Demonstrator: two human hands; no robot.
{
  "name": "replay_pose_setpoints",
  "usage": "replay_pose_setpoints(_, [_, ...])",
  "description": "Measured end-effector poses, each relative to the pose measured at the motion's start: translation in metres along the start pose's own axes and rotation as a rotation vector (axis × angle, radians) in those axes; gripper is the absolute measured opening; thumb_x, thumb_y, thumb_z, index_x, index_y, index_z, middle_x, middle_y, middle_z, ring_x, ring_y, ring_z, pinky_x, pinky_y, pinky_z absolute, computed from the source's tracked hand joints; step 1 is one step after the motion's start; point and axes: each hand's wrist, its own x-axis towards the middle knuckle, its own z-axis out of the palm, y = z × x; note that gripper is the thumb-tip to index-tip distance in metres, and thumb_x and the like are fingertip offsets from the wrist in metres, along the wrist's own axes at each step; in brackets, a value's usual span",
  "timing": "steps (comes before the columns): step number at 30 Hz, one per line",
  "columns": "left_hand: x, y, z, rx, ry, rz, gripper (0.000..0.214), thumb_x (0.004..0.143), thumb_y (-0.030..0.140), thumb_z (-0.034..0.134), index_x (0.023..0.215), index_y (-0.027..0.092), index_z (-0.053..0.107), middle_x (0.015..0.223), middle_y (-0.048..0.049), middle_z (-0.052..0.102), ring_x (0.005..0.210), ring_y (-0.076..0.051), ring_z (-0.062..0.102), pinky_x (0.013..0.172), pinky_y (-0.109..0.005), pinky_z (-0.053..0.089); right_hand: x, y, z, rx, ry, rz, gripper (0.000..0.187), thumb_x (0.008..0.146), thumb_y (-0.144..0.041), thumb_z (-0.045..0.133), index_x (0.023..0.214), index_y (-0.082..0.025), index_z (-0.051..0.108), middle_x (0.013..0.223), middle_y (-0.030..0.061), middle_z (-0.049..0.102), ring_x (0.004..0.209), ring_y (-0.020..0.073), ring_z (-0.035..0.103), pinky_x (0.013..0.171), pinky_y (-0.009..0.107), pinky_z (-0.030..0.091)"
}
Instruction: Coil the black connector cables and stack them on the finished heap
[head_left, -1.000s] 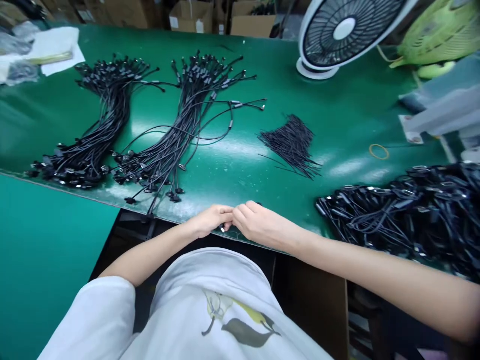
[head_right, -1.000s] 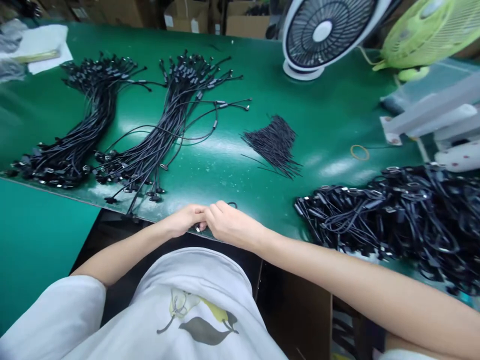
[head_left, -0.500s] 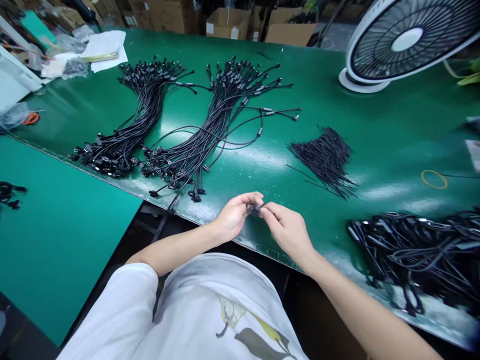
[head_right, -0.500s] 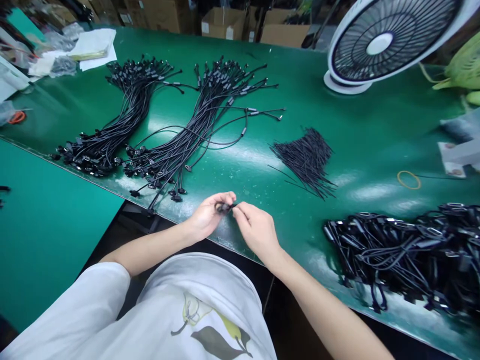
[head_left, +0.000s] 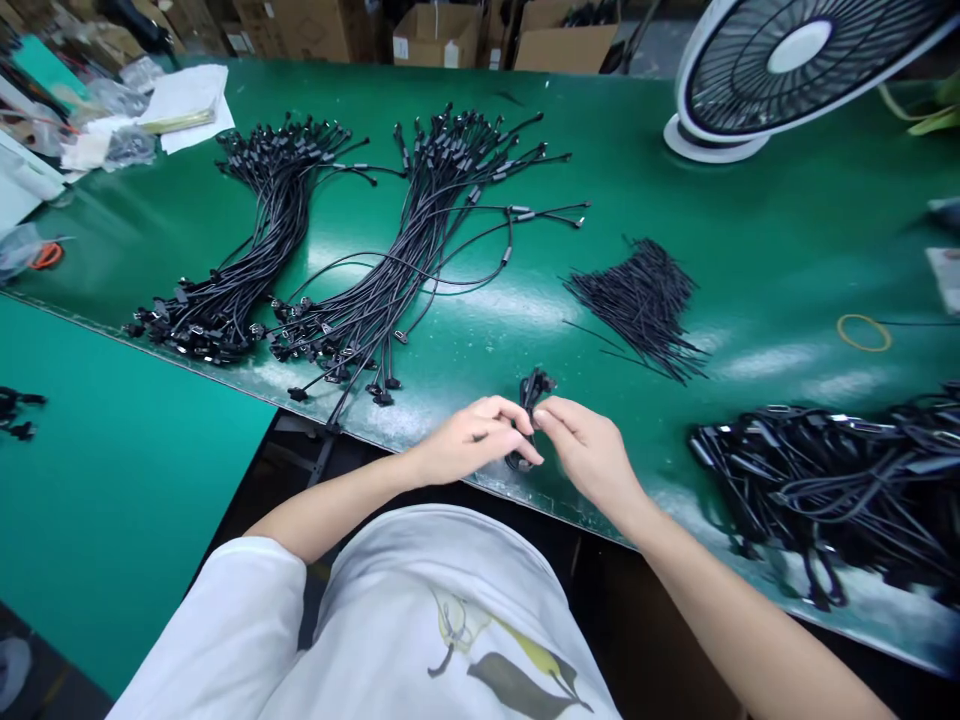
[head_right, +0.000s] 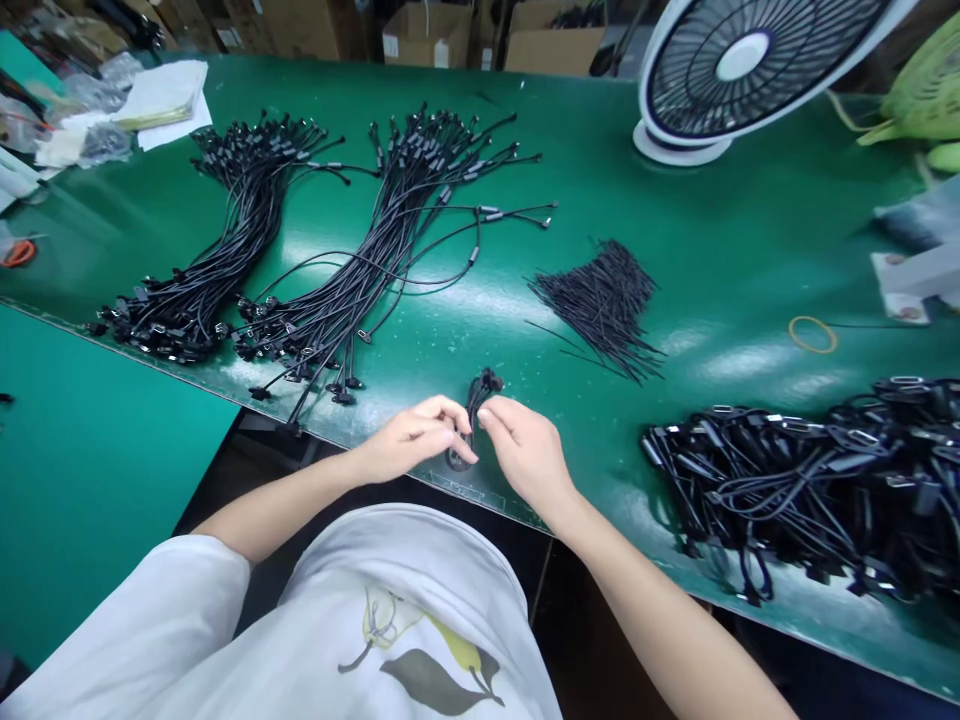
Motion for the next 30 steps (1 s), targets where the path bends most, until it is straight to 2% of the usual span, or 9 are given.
replay_pose_setpoints(3, [-0.007,0.0,0.006,0.109,0.112,-0.051,0.036,0.093,0.04,0.05,0.077,0.015,0.07,0.095,-0.0079,0.059,0.094,-0.019,0.057,0.095,-0.033,0.042,0.004,-0.002,0.002,0.351,-0.048,0.179,0.032,0.086,-0.046,0.05,0.067,-0.02,0.051,0.063,-0.0009,0.048,0.055,0.012,0.039,0.052,0.025,0.031])
replay_pose_setpoints(5, [-0.009,-0.006,0.011,0.025,0.208,-0.114,0.031,0.092,0.041,0.052,0.087,0.015,0.067,0.092,-0.0071,0.061,0.091,-0.019,0.059,0.091,-0.033,0.045,0.003,-0.007,0.005,0.621,-0.127,0.274,0.031,0.082,-0.047,0.053,0.07,-0.019,0.05,0.064,-0.0026,0.046,0.049,0.0088,0.03,0.047,0.023,0.023])
replay_pose_setpoints(7, [-0.009,-0.01,0.014,-0.105,0.229,-0.178,0.031,0.09,0.042,0.056,0.104,0.015,0.064,0.095,-0.0074,0.066,0.091,-0.02,0.061,0.088,-0.033,0.047,0.002,-0.013,0.008,0.715,-0.16,0.251,0.03,0.082,-0.046,0.053,0.071,-0.018,0.049,0.065,-0.0023,0.047,0.05,0.0081,0.032,0.047,0.022,0.023])
replay_pose_setpoints(9, [-0.007,-0.012,0.013,-0.224,0.205,-0.236,0.035,0.088,0.041,0.06,0.113,0.016,0.064,0.102,-0.0088,0.069,0.096,-0.021,0.063,0.09,-0.034,0.048,0.001,-0.015,0.009,0.592,-0.099,0.131,0.029,0.087,-0.041,0.049,0.07,-0.017,0.051,0.068,-0.0005,0.051,0.059,0.0097,0.042,0.054,0.023,0.032])
replay_pose_setpoints(12, [-0.004,-0.01,0.008,-0.413,0.17,-0.333,0.033,0.086,0.039,0.063,0.108,0.015,0.07,0.112,-0.0109,0.071,0.107,-0.026,0.063,0.096,-0.037,0.048,-0.001,-0.012,0.007,0.296,0.033,-0.07,0.028,0.094,-0.03,0.043,0.072,-0.016,0.055,0.074,0.0015,0.057,0.072,0.0119,0.051,0.07,0.024,0.038])
replay_pose_setpoints(18, [0.004,-0.004,0.011,-0.511,0.136,-0.378,0.043,0.076,0.042,0.076,0.111,0.017,0.072,0.123,-0.011,0.068,0.118,-0.03,0.059,0.103,-0.04,0.045,-0.009,0.001,0.007,-0.097,0.091,-0.256,0.027,0.098,-0.023,0.039,0.083,-0.017,0.061,0.081,0.0029,0.063,0.074,0.0131,0.054,0.069,0.024,0.037])
replay_pose_setpoints(23, [0.018,-0.009,0.034,-0.584,0.307,-0.417,0.041,0.077,0.039,0.075,0.114,0.022,0.071,0.13,-0.0082,0.065,0.126,-0.028,0.055,0.104,-0.035,0.045,-0.016,0.002,0.02,-0.6,0.233,-0.215,0.032,0.099,-0.023,0.033,0.1,-0.012,0.063,0.082,0.0079,0.063,0.075,0.0186,0.053,0.065,0.032,0.033])
replay_pose_setpoints(26, [0.024,-0.016,0.043,-0.627,0.354,-0.406,0.036,0.084,0.035,0.068,0.118,0.024,0.069,0.136,-0.0061,0.061,0.131,-0.025,0.05,0.106,-0.032,0.043,-0.019,0.001,0.026,-0.665,0.208,-0.157,0.037,0.1,-0.034,0.034,0.112,-0.009,0.06,0.088,0.0113,0.064,0.081,0.0215,0.054,0.067,0.034,0.036])
replay_pose_setpoints(30, [0.026,-0.024,0.047,-0.702,0.342,-0.374,0.034,0.087,0.03,0.065,0.12,0.024,0.068,0.137,-0.0052,0.06,0.134,-0.023,0.048,0.111,-0.033,0.039,-0.022,0.005,0.032,-0.667,0.154,-0.074,0.051,0.098,-0.045,0.04,0.124,-0.003,0.052,0.11,0.0194,0.064,0.092,0.0257,0.054,0.073,0.037,0.04])
